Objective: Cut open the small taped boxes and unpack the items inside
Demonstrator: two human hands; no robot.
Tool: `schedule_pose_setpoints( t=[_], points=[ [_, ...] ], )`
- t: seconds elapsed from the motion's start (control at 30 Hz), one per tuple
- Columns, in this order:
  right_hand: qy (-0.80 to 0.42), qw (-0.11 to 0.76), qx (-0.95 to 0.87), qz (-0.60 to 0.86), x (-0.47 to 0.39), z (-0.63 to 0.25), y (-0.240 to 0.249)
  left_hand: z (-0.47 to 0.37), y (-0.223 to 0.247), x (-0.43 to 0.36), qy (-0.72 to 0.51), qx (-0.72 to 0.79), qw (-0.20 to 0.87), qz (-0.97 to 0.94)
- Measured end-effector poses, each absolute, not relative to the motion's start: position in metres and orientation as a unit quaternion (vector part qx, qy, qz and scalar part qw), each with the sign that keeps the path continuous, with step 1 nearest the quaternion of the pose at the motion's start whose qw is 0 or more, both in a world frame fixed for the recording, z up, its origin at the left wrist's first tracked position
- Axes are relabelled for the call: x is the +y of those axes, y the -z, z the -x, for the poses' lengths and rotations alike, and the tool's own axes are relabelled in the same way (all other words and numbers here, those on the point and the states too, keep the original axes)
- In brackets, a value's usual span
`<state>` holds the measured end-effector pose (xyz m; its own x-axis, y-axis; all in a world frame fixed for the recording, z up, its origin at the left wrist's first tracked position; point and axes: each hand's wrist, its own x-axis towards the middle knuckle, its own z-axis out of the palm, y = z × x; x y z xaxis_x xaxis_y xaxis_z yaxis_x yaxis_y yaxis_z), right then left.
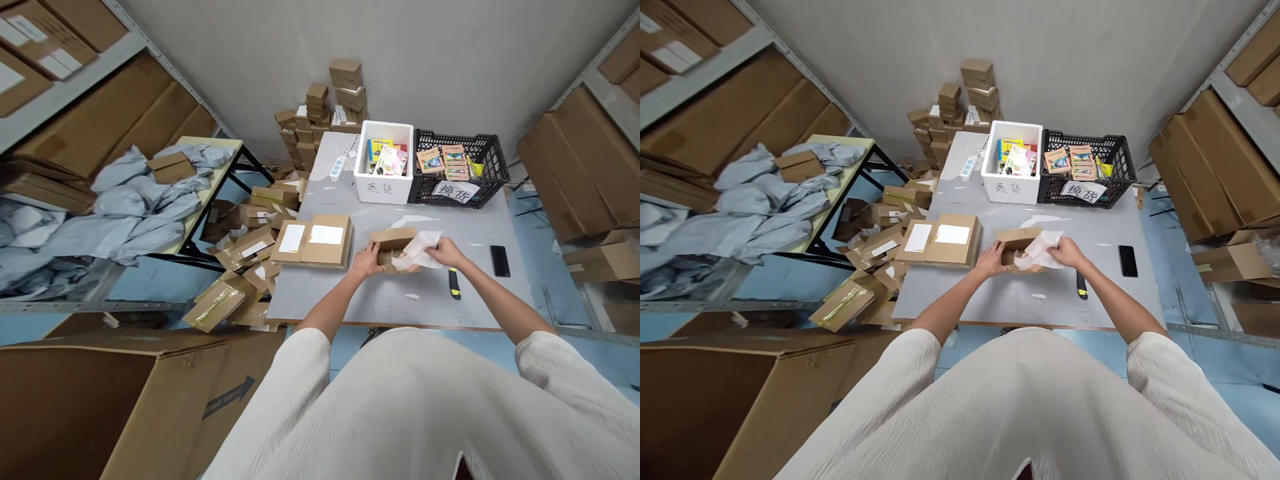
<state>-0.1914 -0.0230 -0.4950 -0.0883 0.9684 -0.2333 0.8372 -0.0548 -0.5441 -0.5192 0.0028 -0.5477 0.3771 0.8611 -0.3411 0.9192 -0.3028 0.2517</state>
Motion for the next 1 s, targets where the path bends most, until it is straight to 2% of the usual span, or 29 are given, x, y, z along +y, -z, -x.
schedule_pose_setpoints(
  t=[0.33,1.0],
  points=[
    [-0.408,0.159,-0.563,0.701,-0.070,0.206,0.543,0.501,0.547,0.035,0.066,0.567,0.199,-0.797],
    [-0.481,0.177,-0.345,0.786,-0.072,0.244,0.640,0.468,0.559,0.120,0.040,0.570,0.176,-0.801]
  ],
)
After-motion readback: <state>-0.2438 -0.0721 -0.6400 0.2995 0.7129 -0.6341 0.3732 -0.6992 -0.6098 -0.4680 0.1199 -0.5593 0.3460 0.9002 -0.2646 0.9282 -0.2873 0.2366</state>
